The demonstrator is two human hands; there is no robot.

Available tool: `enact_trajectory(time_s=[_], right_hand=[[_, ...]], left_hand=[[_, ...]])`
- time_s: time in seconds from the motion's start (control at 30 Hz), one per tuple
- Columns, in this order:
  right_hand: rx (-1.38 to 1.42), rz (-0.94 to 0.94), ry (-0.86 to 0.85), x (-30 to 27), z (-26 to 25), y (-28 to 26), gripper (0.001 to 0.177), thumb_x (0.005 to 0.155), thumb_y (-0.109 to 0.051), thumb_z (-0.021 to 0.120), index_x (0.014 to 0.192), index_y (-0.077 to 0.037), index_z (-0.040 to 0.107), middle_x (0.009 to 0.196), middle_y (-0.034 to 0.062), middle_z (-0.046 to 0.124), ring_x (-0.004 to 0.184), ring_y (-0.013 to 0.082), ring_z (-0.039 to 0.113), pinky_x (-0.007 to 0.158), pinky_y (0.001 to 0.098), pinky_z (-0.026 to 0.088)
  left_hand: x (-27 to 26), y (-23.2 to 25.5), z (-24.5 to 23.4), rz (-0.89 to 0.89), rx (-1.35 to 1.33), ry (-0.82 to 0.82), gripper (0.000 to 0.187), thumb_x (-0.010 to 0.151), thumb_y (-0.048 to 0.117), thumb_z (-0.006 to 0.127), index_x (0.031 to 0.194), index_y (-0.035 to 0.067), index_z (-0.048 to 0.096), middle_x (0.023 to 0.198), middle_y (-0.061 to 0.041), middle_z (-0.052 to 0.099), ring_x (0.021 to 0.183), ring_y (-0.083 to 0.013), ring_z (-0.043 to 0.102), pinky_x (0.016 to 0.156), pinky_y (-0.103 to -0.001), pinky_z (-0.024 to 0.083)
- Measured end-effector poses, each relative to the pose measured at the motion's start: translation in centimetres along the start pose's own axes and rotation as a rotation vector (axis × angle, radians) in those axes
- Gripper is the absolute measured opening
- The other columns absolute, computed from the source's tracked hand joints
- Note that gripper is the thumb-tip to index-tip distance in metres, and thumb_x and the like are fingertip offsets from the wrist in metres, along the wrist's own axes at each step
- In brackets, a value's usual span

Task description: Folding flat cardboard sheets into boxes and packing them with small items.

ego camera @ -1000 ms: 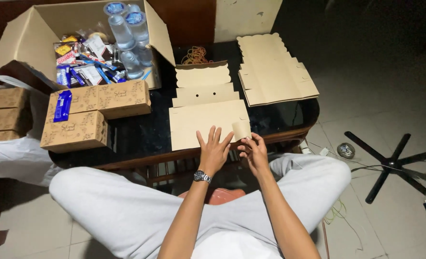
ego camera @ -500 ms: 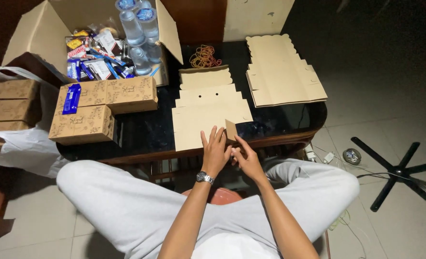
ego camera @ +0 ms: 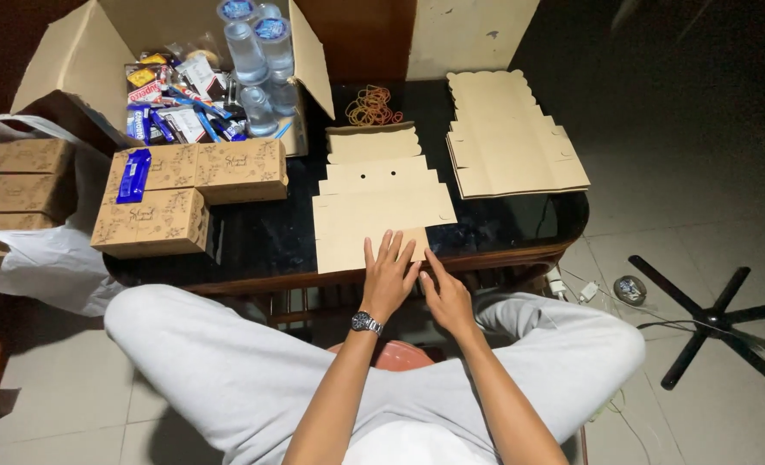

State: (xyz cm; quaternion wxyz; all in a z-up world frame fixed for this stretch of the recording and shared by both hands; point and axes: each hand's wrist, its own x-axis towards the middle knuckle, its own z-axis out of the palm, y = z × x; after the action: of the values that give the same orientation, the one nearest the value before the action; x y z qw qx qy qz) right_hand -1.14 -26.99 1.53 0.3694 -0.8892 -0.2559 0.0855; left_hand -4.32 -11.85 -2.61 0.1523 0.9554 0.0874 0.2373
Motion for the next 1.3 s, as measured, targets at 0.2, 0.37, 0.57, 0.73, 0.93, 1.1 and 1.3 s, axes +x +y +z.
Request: enact_trajectory(time_s=[0.2,0.37,0.57,0.73,0.93,1.1,1.3], right_hand=[[-0.271,-0.025,0.170,0.4,1.7,1.7,0.042,0.104,-0.045,0.053,0.141,-0.029,0.064,0.100,0.0087,0.079,0.094,0.0302,0.076,0.078,0.0461,0.063],[-0.372,-0.093,0.297,0.8,2.3,1.7,0.038,0.101,-0.046,0.057,0.130,-0.028,0.072,0.083,0.0076,0.076,0.076,0.0333,0.075,0.067,0.0482,0.062],[-0.390,-0.045,0.267,1.7,2.8,1.8,0.039,0.099,-0.050,0.057,0.127,-0.028,0.074,0.082,0.0070,0.077,0.076,0.0346,0.075,0.067,0.0496,0.062],[-0.397,-0.010,0.253,1.8,2.8,1.8,0.038,0.098,-0.048,0.058,0.124,-0.027,0.076,0.079,0.0052,0.077,0.076,0.0330,0.076,0.068,0.0475,0.062],[-0.410,-0.026,0.273,1.4,2.5,1.2,0.035,0.097,-0.047,0.060,0.120,-0.026,0.078,0.079,0.0058,0.077,0.073,0.0327,0.076,0.066,0.0468,0.062],[-0.426,-0.068,0.319,0.8,2.7,1.1,0.038,0.097,-0.048,0.061,0.122,-0.023,0.077,0.083,0.0086,0.078,0.074,0.0350,0.076,0.067,0.0486,0.062],[-0.410,-0.070,0.307,0.6,2.7,1.3,0.041,0.098,-0.049,0.058,0.127,-0.024,0.074,0.085,0.0092,0.078,0.076,0.0375,0.076,0.069,0.0515,0.061]], left_hand=[[0.1,-0.7,0.2,-0.037,0.015,0.019,0.041,0.102,0.046,0.053,0.135,0.023,0.063,0.144,-0.006,0.058,0.145,-0.0248,0.041,0.123,-0.059,0.015],[0.1,-0.4,-0.3,-0.030,0.002,0.049,0.040,0.102,0.043,0.055,0.134,0.021,0.064,0.143,-0.008,0.059,0.144,-0.0262,0.043,0.122,-0.059,0.016],[-0.1,0.0,-0.6,-0.044,0.007,0.061,0.039,0.102,0.042,0.054,0.134,0.022,0.063,0.143,-0.008,0.059,0.145,-0.0266,0.042,0.121,-0.061,0.015],[-0.3,0.3,-0.6,-0.069,0.013,0.076,0.039,0.103,0.043,0.051,0.134,0.023,0.063,0.144,-0.007,0.058,0.145,-0.0263,0.041,0.121,-0.064,0.011],[-0.4,-0.1,-0.4,-0.040,0.026,0.080,0.039,0.103,0.043,0.050,0.135,0.023,0.062,0.145,-0.006,0.058,0.145,-0.0267,0.041,0.120,-0.065,0.013],[-0.5,-0.1,0.0,-0.023,0.041,0.085,0.040,0.104,0.043,0.049,0.135,0.022,0.060,0.146,-0.007,0.056,0.146,-0.0271,0.040,0.119,-0.066,0.012],[-0.4,0.0,-0.1,-0.020,0.065,0.092,0.040,0.103,0.044,0.050,0.136,0.022,0.060,0.145,-0.007,0.057,0.146,-0.0270,0.040,0.119,-0.066,0.013]])
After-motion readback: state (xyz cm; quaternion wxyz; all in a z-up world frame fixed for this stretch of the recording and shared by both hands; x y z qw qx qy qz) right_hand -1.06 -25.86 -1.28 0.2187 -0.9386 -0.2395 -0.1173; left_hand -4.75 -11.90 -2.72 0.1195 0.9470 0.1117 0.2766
